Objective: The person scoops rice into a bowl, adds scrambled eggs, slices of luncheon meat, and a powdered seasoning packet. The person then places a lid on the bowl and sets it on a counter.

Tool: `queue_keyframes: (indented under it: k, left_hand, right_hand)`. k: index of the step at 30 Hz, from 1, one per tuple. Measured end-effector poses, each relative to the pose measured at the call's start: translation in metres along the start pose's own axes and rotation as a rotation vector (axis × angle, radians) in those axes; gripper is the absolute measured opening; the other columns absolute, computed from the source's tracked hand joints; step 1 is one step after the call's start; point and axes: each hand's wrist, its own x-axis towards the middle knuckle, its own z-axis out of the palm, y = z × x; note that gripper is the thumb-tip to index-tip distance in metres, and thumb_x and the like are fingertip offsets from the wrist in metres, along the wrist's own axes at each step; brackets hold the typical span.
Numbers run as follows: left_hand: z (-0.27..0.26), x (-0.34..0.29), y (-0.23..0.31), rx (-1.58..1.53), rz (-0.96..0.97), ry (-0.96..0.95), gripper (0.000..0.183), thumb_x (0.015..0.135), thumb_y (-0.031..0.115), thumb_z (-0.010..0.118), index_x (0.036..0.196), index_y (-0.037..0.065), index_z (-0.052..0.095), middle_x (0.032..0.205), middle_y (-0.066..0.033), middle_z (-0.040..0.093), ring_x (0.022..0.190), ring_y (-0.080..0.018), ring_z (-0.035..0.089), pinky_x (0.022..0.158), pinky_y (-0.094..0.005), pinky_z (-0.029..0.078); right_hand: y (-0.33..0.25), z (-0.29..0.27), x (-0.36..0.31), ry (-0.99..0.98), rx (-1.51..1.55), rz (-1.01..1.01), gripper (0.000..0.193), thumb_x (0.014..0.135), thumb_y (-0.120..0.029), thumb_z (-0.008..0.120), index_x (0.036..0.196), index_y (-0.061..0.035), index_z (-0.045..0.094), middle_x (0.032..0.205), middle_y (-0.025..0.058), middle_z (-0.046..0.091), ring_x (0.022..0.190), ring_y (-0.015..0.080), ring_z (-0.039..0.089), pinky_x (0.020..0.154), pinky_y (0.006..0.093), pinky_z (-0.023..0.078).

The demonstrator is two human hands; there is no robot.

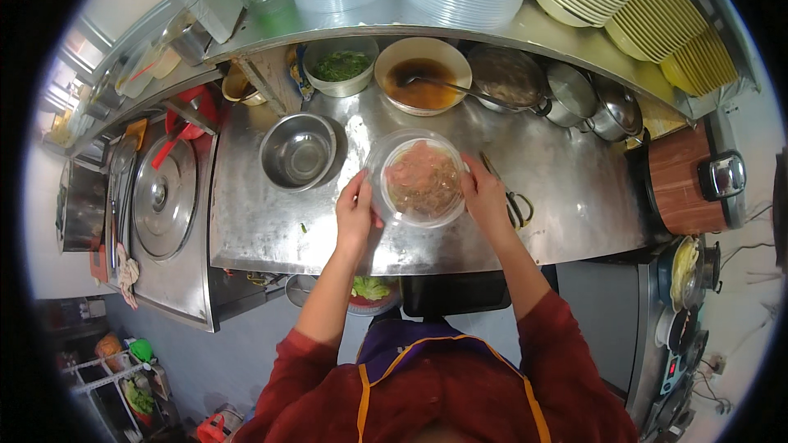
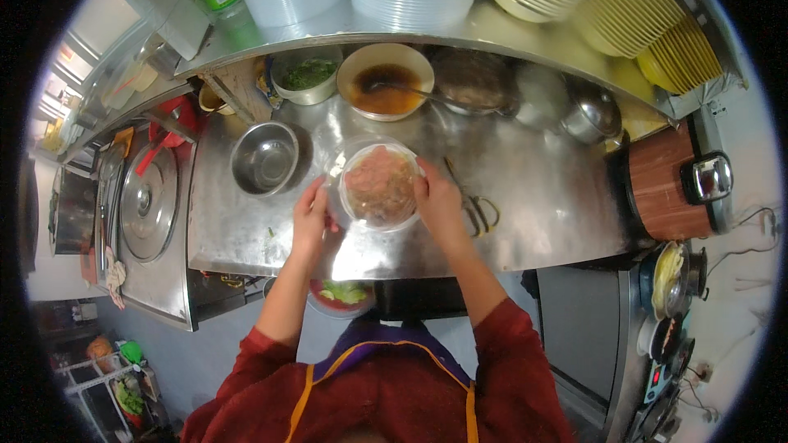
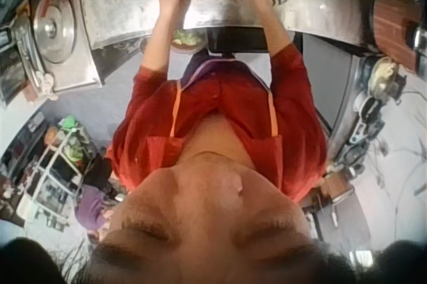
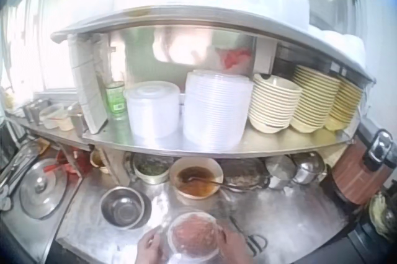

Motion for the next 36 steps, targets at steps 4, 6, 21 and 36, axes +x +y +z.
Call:
queue_keyframes:
  k: [4, 6, 21, 36]
  left_hand:
    - [0.013, 0.039, -0.035, 0.661, 0.400, 0.108, 0.037, 0.096, 0.015, 0.049, 0.131, 0.003, 0.051, 0.086, -0.0083, 0.055, 0.052, -0.0104, 0.051, 0.045, -0.0258, 0.043]
    - [0.009, 0.041, -0.047, 0.851, 0.673, 0.143, 0.037, 0.096, 0.015, 0.049, 0.131, 0.004, 0.051, 0.086, -0.0090, 0.056, 0.051, -0.0110, 0.052, 0.044, -0.0258, 0.042]
    - [0.010, 0.003, -0.052, 0.236, 0.235, 0.176, 0.026, 0.095, 0.031, 0.047, 0.099, 0.006, 0.054, 0.092, -0.0080, 0.057, 0.091, -0.0216, 0.054, 0.084, -0.0373, 0.043]
    - [-0.328, -0.275, 0.024, -0.265, -0.010, 0.254, 0.018, 0.097, 0.028, 0.051, 0.103, 0.011, 0.055, 0.096, 0.0016, 0.055, 0.090, -0.0095, 0.055, 0.078, -0.0281, 0.051]
  right_hand:
    - [0.029, 0.001, 0.001, 0.013, -0.258, 0.015, 0.031, 0.090, -0.017, 0.053, 0.120, -0.0108, 0.058, 0.078, 0.0225, 0.064, 0.070, 0.0400, 0.063, 0.064, 0.0474, 0.051]
    - [0.039, 0.006, -0.010, 0.025, -0.204, 0.010, 0.032, 0.090, -0.017, 0.053, 0.121, -0.0113, 0.057, 0.075, 0.0222, 0.063, 0.069, 0.0401, 0.062, 0.064, 0.0478, 0.051]
    - [0.034, 0.004, -0.020, -0.423, 0.644, 0.353, 0.033, 0.096, -0.017, 0.043, 0.126, -0.0031, 0.041, 0.101, 0.0137, 0.060, 0.067, 0.0215, 0.065, 0.046, 0.0299, 0.056]
    - [-0.258, 0.211, -0.180, -1.438, 0.760, 0.276, 0.049, 0.102, -0.037, 0.035, 0.124, 0.0029, 0.054, 0.119, 0.0116, 0.060, 0.105, 0.0169, 0.058, 0.094, 0.0308, 0.044]
